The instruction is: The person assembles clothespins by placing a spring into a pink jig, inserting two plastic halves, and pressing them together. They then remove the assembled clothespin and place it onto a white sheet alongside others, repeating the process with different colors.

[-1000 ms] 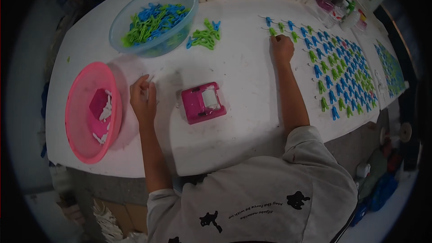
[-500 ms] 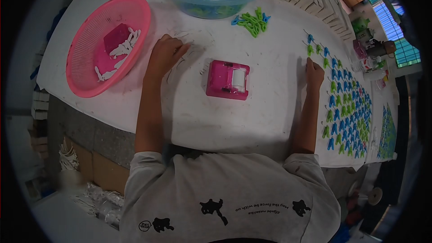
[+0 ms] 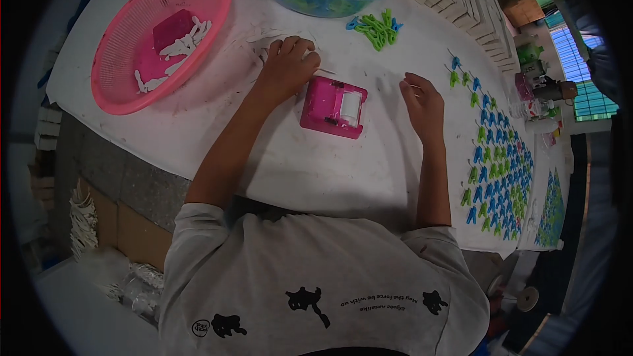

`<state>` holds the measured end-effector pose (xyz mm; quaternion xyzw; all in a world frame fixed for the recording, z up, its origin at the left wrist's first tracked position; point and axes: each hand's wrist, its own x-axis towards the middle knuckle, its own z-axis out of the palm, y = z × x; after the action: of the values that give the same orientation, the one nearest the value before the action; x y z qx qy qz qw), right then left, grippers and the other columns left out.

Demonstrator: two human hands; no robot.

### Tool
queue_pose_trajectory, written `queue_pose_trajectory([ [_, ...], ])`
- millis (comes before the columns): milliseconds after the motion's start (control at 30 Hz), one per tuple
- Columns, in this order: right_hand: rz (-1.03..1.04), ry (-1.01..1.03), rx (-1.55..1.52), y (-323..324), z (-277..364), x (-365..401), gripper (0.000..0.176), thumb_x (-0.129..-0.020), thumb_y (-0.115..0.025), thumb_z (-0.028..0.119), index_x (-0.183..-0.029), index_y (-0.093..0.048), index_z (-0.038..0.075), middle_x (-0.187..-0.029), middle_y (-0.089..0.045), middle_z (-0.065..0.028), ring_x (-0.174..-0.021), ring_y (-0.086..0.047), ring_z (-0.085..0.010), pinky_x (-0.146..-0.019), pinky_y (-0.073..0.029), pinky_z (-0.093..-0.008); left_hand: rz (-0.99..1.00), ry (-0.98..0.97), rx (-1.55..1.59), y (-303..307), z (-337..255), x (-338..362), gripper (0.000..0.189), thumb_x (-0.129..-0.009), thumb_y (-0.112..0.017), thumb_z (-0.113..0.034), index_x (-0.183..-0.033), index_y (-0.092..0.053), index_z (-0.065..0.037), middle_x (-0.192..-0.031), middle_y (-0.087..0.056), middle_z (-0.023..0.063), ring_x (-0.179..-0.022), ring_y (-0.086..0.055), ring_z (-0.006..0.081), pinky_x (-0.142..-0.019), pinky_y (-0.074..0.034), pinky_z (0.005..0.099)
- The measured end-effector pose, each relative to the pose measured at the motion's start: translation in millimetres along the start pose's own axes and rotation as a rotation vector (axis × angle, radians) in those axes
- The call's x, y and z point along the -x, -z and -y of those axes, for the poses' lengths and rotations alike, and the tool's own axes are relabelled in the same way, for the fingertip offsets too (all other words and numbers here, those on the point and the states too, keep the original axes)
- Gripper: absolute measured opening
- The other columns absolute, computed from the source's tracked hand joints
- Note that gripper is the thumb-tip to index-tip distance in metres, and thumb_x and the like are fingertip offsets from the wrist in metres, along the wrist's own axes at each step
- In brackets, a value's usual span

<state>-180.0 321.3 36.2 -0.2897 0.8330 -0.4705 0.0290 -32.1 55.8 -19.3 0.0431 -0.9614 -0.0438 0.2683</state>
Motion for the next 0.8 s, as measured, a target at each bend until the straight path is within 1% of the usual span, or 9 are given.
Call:
queue_pose_trajectory([
  [100, 0.117, 0.17, -0.007, -20.5, 38.4, -2.4, 0.032, -0.087, -0.069, 0.019, -0.113, -0.066, -0.001, -0.103, -0.067, -0.0137, -0.095, -0.067, -0.0209, -0.071, -0.055, -0.0304, -0.121, -0.024, 0.079, 9.4, -4.4, -3.7, 0.012, -0.085, -0.065, -0.019, -0.096, -0.063, -0.015, -0.114, -0.057, -0.0003, -0.115, -0.048, 0.0225, -0.097, -0.035, 0.0426],
  [167, 0.154, 0.247, 0.004, -29.8, 61.4, -0.1, 0.028, -0.087, -0.069, 0.017, -0.11, -0.068, 0.002, -0.1, -0.068, -0.0114, -0.092, -0.067, -0.0198, -0.068, -0.055, -0.0305, -0.187, -0.126, 0.23, 17.1, -10.3, -5.4, 0.011, -0.085, -0.065, -0.016, -0.095, -0.063, -0.012, -0.102, -0.061, 0.0004, -0.103, -0.055, 0.0218, -0.092, -0.039, 0.0389],
  [233, 0.285, 0.419, 0.074, -35.8, 76.2, 2.4, 0.023, -0.084, -0.07, 0.013, -0.106, -0.07, 0.005, -0.099, -0.068, -0.0097, -0.086, -0.065, -0.0206, -0.066, -0.053, -0.0313, -0.192, -0.166, 0.289, 29.6, -24.4, -6.7, 0.011, -0.085, -0.066, -0.014, -0.095, -0.063, -0.011, -0.096, -0.061, 0.0011, -0.096, -0.057, 0.0216, -0.088, -0.042, 0.0373],
  [267, 0.215, 0.581, 0.104, -41.4, 71.3, 3.2, 0.019, -0.082, -0.071, 0.01, -0.1, -0.072, 0.006, -0.094, -0.068, -0.0082, -0.081, -0.063, -0.0218, -0.065, -0.052, -0.0309, -0.194, -0.207, 0.341, 33.0, -29.7, -7.3, 0.01, -0.085, -0.066, -0.013, -0.094, -0.063, -0.01, -0.09, -0.062, 0.0017, -0.089, -0.059, 0.0213, -0.085, -0.044, 0.0358],
  [400, 0.24, 0.628, 0.185, -42.1, 64.7, 6.3, 0.018, -0.079, -0.073, 0.007, -0.097, -0.072, 0.006, -0.088, -0.068, -0.0072, -0.079, -0.062, -0.0215, -0.066, -0.052, -0.0299, -0.186, -0.199, 0.536, 37.7, -40.4, -4.9, 0.013, -0.083, -0.07, -0.012, -0.095, -0.065, -0.009, -0.085, -0.062, 0.0038, -0.083, -0.059, 0.0216, -0.077, -0.047, 0.0347],
  [467, 0.261, 0.538, 0.156, -38.3, 64.0, 9.4, 0.017, -0.078, -0.074, 0.006, -0.095, -0.07, 0.006, -0.083, -0.068, -0.0057, -0.078, -0.063, -0.0194, -0.064, -0.051, -0.0308, -0.156, 0.03, 0.722, 45.4, -47.8, -3.0, 0.016, -0.084, -0.071, -0.017, -0.097, -0.066, -0.009, -0.08, -0.064, 0.0035, -0.079, -0.062, 0.0213, -0.071, -0.05, 0.0328],
  [600, 0.331, 0.491, 0.141, -35.9, 53.9, 15.5, 0.023, -0.076, -0.077, 0.004, -0.098, -0.069, 0.006, -0.085, -0.067, -0.003, -0.074, -0.062, -0.0137, -0.063, -0.047, -0.0255, -0.234, 0.053, 0.842, 37.6, -51.1, -3.1, 0.019, -0.083, -0.072, -0.016, -0.1, -0.067, -0.008, -0.082, -0.066, 0.0053, -0.078, -0.063, 0.0217, -0.069, -0.051, 0.0334],
  [667, 0.269, 0.448, 0.052, -39.8, 48.4, 17.6, 0.02, -0.077, -0.077, 0.006, -0.095, -0.068, 0.006, -0.084, -0.067, -0.0037, -0.074, -0.062, -0.0135, -0.06, -0.046, -0.0262, -0.304, -0.043, 0.819, 36.1, -51.3, -4.3, 0.018, -0.084, -0.073, -0.014, -0.101, -0.07, -0.008, -0.085, -0.067, 0.0042, -0.076, -0.064, 0.0182, -0.068, -0.051, 0.029],
  [800, 0.224, 0.412, -0.068, -49.1, 36.9, 17.3, 0.021, -0.076, -0.079, 0.006, -0.094, -0.068, 0.008, -0.083, -0.066, -0.0026, -0.072, -0.061, -0.0121, -0.059, -0.044, -0.0244, -0.273, -0.039, 0.858, 38.0, -50.6, -3.9, 0.02, -0.083, -0.073, -0.012, -0.103, -0.071, -0.009, -0.082, -0.067, 0.0042, -0.075, -0.063, 0.018, -0.068, -0.051, 0.0295],
])
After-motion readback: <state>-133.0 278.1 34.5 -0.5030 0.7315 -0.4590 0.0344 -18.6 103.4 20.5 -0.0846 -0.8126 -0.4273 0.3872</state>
